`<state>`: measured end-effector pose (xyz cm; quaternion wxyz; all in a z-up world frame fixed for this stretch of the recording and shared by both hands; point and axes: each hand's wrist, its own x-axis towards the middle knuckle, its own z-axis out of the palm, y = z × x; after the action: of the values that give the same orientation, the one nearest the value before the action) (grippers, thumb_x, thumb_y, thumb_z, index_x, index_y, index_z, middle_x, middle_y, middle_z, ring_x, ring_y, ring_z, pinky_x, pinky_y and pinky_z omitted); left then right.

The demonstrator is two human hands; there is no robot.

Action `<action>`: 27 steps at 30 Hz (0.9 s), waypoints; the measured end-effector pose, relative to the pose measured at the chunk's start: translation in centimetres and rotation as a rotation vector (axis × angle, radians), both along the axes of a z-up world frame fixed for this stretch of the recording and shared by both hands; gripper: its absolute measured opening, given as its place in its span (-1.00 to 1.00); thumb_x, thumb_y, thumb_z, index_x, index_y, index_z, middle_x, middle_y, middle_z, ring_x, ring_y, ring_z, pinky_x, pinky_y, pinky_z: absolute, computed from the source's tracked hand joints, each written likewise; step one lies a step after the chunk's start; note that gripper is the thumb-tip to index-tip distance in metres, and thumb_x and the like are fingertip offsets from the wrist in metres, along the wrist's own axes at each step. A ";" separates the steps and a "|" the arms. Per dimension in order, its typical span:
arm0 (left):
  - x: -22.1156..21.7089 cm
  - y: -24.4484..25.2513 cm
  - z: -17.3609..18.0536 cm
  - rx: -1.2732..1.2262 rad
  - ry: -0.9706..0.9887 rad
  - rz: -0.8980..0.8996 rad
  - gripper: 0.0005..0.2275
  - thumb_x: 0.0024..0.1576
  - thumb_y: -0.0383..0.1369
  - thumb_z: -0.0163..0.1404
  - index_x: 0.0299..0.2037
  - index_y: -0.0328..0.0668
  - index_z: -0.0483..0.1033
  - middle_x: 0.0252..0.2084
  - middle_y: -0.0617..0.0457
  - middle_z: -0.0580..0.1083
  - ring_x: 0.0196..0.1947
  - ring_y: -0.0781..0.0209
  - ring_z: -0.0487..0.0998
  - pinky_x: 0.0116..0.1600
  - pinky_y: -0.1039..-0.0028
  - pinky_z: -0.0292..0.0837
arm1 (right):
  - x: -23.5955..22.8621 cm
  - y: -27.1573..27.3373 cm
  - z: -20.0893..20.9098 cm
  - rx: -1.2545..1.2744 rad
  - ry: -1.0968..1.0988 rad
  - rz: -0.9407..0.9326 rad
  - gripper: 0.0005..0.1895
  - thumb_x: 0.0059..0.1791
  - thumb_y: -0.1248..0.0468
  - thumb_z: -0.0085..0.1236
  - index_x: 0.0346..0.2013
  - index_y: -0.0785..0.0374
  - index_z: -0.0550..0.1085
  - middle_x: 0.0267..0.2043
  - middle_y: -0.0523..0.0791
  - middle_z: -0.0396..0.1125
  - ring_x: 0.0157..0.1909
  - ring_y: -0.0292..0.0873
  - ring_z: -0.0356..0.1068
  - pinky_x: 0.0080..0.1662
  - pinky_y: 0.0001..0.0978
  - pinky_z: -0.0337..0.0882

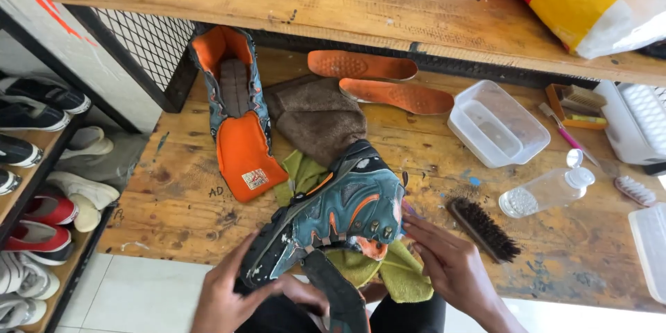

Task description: The person cleans a pair of teal and orange rollerblade boots using a toothbrush and a cleaning solution. They scrub the exterior and interior of the boots, focusing on the straps and buckles, and occasionally dip the brush into a container of liquid.

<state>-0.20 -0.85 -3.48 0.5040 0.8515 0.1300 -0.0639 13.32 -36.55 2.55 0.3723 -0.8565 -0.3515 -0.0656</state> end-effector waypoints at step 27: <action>17.9 -5.8 17.2 0.266 -1.034 -0.012 -0.56 0.20 -0.04 0.00 0.11 -0.23 0.46 -0.06 -0.08 0.60 -0.17 0.03 0.70 -0.19 0.34 0.60 | -1.6 -3.9 -2.6 0.113 -0.013 -0.087 -0.57 0.06 0.27 -0.05 0.24 0.26 0.34 -0.18 -0.10 0.46 -0.50 -0.30 0.40 -0.33 -0.34 0.51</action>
<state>17.75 -6.65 13.67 0.3895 0.8291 -0.1330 0.3783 11.73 -40.43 -0.09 0.4145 -0.8483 -0.3118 -0.1069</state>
